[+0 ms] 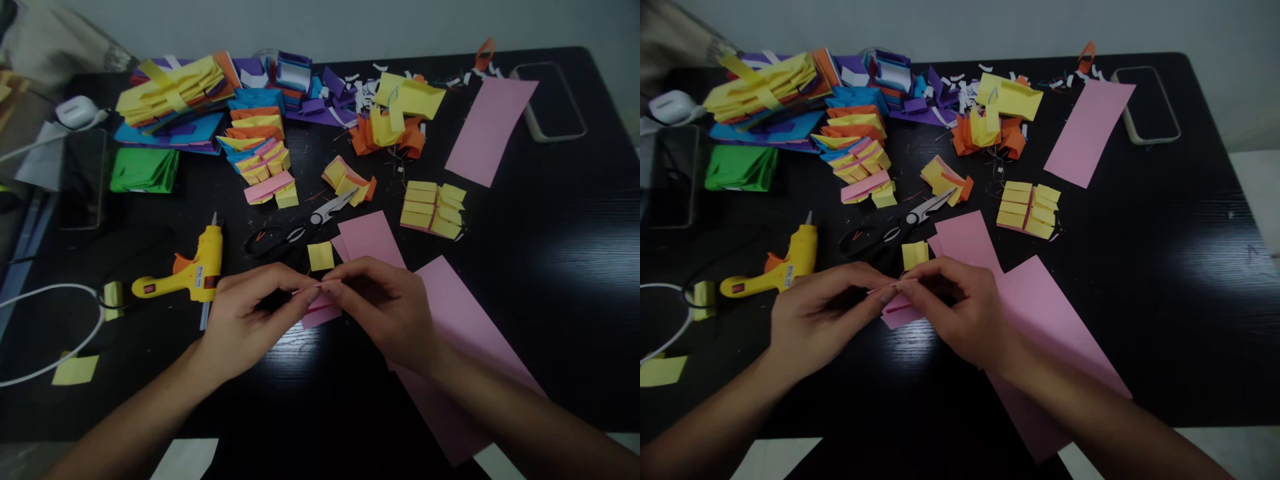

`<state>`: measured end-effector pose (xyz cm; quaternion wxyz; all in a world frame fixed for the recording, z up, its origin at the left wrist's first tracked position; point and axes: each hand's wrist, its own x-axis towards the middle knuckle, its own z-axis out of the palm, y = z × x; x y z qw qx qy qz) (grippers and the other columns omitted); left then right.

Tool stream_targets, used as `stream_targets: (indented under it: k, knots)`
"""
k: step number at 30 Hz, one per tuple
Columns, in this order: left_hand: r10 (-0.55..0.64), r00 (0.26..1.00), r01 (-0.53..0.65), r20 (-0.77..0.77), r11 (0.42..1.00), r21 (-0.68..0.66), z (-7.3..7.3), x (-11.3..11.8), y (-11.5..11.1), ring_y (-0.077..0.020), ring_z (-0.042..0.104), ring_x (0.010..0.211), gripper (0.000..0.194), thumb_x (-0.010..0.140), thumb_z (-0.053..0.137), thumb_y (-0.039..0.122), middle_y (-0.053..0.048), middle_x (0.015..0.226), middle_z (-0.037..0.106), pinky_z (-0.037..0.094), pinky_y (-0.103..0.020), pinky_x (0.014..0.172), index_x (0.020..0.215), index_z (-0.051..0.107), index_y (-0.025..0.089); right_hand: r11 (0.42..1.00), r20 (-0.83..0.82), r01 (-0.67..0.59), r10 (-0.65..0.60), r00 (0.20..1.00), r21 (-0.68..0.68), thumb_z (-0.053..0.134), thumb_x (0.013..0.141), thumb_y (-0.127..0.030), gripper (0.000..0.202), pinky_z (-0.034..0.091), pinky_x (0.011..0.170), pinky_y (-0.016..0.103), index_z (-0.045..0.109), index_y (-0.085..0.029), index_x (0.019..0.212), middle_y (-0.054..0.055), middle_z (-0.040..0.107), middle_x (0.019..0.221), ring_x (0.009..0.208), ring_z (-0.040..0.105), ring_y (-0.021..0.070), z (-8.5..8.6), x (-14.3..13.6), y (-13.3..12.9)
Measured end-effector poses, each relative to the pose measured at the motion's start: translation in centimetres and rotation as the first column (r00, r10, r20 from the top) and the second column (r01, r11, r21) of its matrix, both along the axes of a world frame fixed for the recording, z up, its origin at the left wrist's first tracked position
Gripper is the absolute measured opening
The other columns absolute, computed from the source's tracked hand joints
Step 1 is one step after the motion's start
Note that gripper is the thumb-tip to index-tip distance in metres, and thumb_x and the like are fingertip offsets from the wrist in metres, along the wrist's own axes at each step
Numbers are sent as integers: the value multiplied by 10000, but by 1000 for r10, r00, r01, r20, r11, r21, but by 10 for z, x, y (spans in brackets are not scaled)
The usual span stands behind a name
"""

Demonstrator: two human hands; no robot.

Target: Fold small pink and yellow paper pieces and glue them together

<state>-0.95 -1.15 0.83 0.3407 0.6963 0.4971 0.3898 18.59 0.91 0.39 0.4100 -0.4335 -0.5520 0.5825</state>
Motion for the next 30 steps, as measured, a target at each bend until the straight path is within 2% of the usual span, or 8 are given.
stream_targets:
  k: [8,14,23,27,30]
  knots:
    - [-2,1000,2,16,1000,1,4,0,-1,-127,723,745,72,904,721,134,-13,850,776,572,-240,669,948,743,186,997,77,0,-6,997,79,765,897,-200,16,617,689,215,757,-213,891,-8,791,839,736,745,129,3,2,1]
    - [-3,1000,4,31,1000,-17,5,1,-2,-137,714,752,67,926,693,154,-21,856,768,562,-251,666,960,736,193,996,110,31,-40,993,84,771,898,-232,6,637,727,250,770,-230,903,-5,794,851,756,750,146,0,2,-3]
    - [94,996,-93,5,992,-80,5,1,-1,-127,679,684,78,951,670,235,-15,805,744,542,-242,631,924,732,195,998,-8,39,-39,999,-46,844,828,-292,162,659,755,281,772,-234,960,6,798,882,791,770,162,-3,0,-1]
    - [79,997,-77,19,993,-95,-1,1,0,-115,658,671,110,959,656,257,-7,789,730,527,-231,641,926,728,180,998,-60,26,-29,998,-50,851,818,-330,172,649,755,270,768,-224,924,3,795,863,795,770,160,-10,-1,1]
    - [67,998,-66,19,995,-70,-6,3,2,-120,662,707,143,963,657,285,-12,803,734,516,-229,667,920,741,178,999,-65,-4,1,998,-46,843,819,-372,206,645,818,304,767,-215,929,22,802,907,843,773,176,-16,-1,2]
